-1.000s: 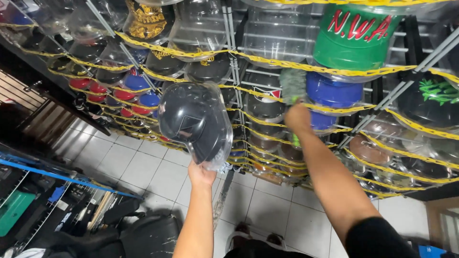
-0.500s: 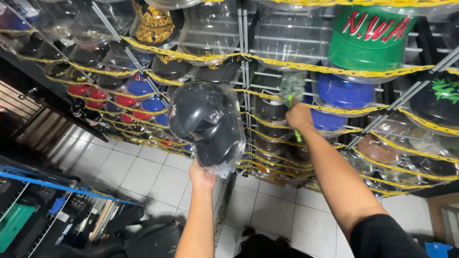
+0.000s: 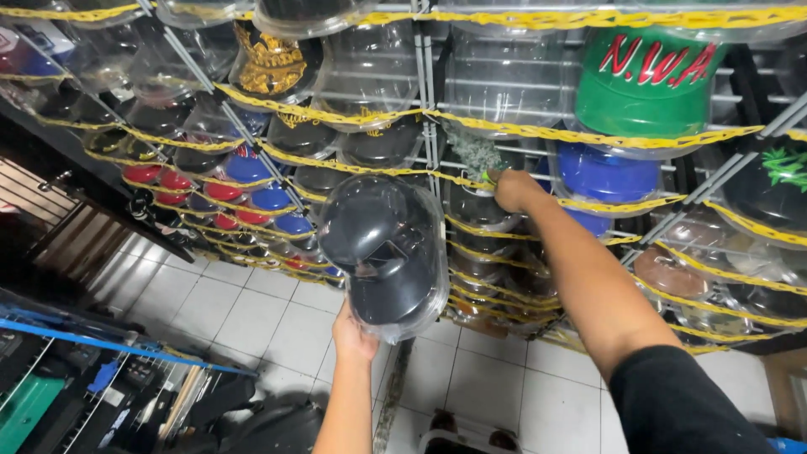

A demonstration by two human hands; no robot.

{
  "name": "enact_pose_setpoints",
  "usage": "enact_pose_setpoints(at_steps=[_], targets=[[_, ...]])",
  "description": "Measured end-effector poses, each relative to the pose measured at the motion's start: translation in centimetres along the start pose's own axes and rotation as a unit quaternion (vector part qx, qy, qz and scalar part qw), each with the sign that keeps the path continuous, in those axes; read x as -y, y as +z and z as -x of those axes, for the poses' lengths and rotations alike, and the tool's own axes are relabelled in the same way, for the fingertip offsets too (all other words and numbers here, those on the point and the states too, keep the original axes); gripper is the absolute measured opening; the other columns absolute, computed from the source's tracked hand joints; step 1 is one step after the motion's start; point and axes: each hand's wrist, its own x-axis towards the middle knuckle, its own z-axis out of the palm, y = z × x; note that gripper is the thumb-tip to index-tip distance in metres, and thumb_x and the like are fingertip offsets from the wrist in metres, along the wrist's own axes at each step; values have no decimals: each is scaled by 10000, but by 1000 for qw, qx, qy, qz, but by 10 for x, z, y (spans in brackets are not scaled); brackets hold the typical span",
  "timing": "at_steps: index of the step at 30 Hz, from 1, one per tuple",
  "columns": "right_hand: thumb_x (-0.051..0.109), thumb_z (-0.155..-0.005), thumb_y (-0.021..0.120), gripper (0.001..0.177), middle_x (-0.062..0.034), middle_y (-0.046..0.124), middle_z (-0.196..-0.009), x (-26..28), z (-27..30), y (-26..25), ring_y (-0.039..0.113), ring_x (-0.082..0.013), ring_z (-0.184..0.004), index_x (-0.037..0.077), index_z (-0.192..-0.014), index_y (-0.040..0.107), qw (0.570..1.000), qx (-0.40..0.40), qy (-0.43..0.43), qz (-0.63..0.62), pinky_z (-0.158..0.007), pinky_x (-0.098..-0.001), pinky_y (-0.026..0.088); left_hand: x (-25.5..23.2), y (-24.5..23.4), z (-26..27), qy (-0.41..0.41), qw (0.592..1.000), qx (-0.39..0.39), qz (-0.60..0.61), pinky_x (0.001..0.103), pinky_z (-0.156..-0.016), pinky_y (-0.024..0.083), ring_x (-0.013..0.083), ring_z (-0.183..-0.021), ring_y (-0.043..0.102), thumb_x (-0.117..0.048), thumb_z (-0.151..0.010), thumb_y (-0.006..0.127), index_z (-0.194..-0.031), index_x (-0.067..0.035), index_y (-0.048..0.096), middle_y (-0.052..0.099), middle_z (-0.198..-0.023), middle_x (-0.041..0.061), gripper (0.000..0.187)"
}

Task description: The person is cleaning a hat display by dusting the shelves with a duster and wiping down individual plastic hat protectors with a cloth.

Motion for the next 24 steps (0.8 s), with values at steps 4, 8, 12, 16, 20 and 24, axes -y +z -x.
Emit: enact_pose_setpoints(at_steps=[4, 8, 12, 16, 20, 24], targets=[[55, -887, 515, 320, -283, 711, -691, 10, 104, -41, 737, -368, -613, -141, -1013, 734, 983, 152, -85, -55, -500, -411, 585, -4, -3, 1, -1, 1000, -8, 16, 404, -1156, 434, 244, -1317, 582, -403, -1058, 521, -1344, -99, 650, 639, -1378, 149, 436], [84, -939, 509, 453, -319, 755, -825, 17, 194, -89, 756, -303, -518, 8, -1363, 647, 974, 209, -77, -46, -455, -397, 608, -12, 8, 3, 9, 999, -15, 36, 386, -1129, 464, 229, -1279, 617, -388, -1052, 532, -1317, -107, 667, 662, -1348, 140, 410], [-15, -850, 506, 519, -323, 762, -744, -23, 156, -103, 795, -387, -650, -28, -1349, 648, 986, 163, -20, -3, -627, -457, 645, -9, 5, -1, 12, 999, -17, 48, 391, -1132, 466, 240, -1280, 614, -381, -1041, 556, -1313, -87, 669, 662, -1347, 144, 417], [106, -832, 582, 393, -265, 763, -851, -109, 25, 7, 750, -428, -843, 76, -1177, 768, 994, 10, -107, 21, -802, -511, 606, -5, 19, 19, 0, 998, -6, 56, 393, -1120, 477, 233, -1260, 631, -397, -1038, 551, -1283, -110, 686, 682, -1319, 132, 401], [216, -801, 589, 347, -190, 779, -865, 17, 116, 13, 780, -324, -895, 50, -1005, 816, 991, 77, -109, 26, -773, -426, 625, 1, 20, 19, -4, 998, -8, 58, 398, -1123, 477, 233, -1241, 644, -405, -1017, 581, -1253, -108, 702, 696, -1294, 128, 398], [131, -883, 551, 370, -185, 781, -914, 31, 121, -30, 777, -352, -876, 82, -1165, 785, 988, 79, -55, -121, -825, -453, 610, 4, 7, 12, 3, 998, -6, 57, 387, -1114, 479, 224, -1239, 644, -378, -1035, 563, -1267, -92, 694, 694, -1298, 135, 391]])
